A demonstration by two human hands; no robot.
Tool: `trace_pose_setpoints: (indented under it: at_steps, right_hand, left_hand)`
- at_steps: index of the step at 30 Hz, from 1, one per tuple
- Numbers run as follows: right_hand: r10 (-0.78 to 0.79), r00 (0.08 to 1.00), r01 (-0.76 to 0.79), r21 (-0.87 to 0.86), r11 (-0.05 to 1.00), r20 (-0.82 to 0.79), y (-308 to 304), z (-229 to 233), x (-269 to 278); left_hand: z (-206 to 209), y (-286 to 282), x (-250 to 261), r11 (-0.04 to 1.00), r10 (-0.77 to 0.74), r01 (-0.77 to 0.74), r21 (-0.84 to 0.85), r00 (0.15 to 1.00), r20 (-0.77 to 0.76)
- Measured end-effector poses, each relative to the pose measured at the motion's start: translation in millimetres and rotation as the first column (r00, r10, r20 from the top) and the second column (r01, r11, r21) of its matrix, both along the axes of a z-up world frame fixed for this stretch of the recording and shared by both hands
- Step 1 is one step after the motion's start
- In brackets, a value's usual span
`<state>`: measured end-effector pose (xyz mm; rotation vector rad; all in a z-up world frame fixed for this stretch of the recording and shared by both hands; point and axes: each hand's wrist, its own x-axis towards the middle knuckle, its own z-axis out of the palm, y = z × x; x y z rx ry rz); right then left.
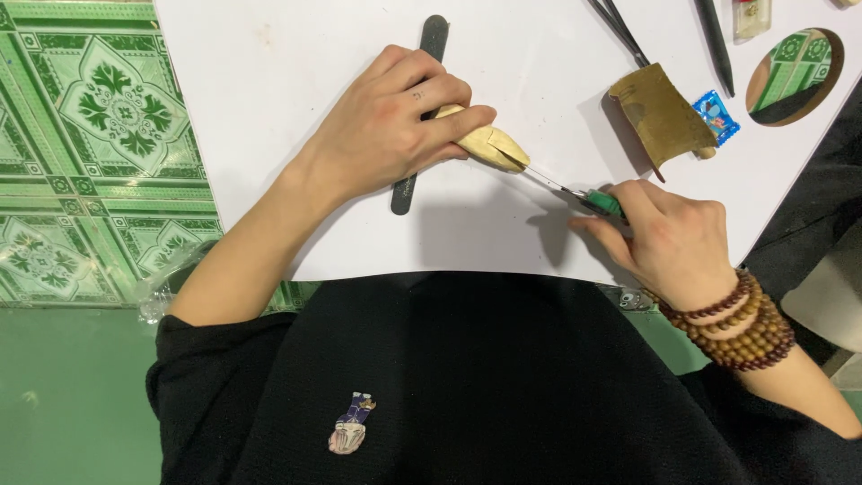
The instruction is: Carving and detailing a small wooden object using a utility knife and other hand tools
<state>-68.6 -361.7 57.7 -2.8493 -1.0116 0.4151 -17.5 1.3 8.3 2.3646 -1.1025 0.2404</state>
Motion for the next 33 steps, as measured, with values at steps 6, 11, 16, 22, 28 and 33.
trace_pose_setpoints:
  at_steps: [6, 11, 16, 22, 28, 33]
  right_hand:
    - [-0.073, 0.996, 0.069, -0.084, 0.994, -0.042, 10, -3, -5]
    - [-0.065, 0.997, 0.071, -0.144, 0.987, 0.048, 6, -9, -8]
    - [-0.07, 0.997, 0.068, -0.065, 0.996, -0.024, 14, -7, -4]
    - [-0.094, 0.978, 0.083, -0.066, 0.994, -0.187, 28, -6, 0]
    - [-0.056, 0.96, 0.057, -0.006, 0.998, -0.275, 47, 1, 11]
    - [-0.053, 0.917, 0.068, 0.024, 0.997, -0.396, 52, 12, 16]
  left_hand:
    - [0, -1, -1, 1.0, 0.005, -0.005, -0.022, 1.0, -0.007]
    - [-2, 0, -1, 1.0, -0.003, 0.003, -0.028, 1.0, -0.009]
    - [-3, -1, -2, 0.999, -0.011, 0.01, -0.032, 1.0, -0.021]
    - [-4, -2, -3, 0.999, -0.026, 0.025, -0.032, 1.0, -0.016]
    - [-4, -3, -4, 0.999, -0.01, 0.01, -0.038, 1.0, -0.007]
    - [-1, -4, -4, 1.0, 0.0, -0.001, -0.029, 1.0, -0.009]
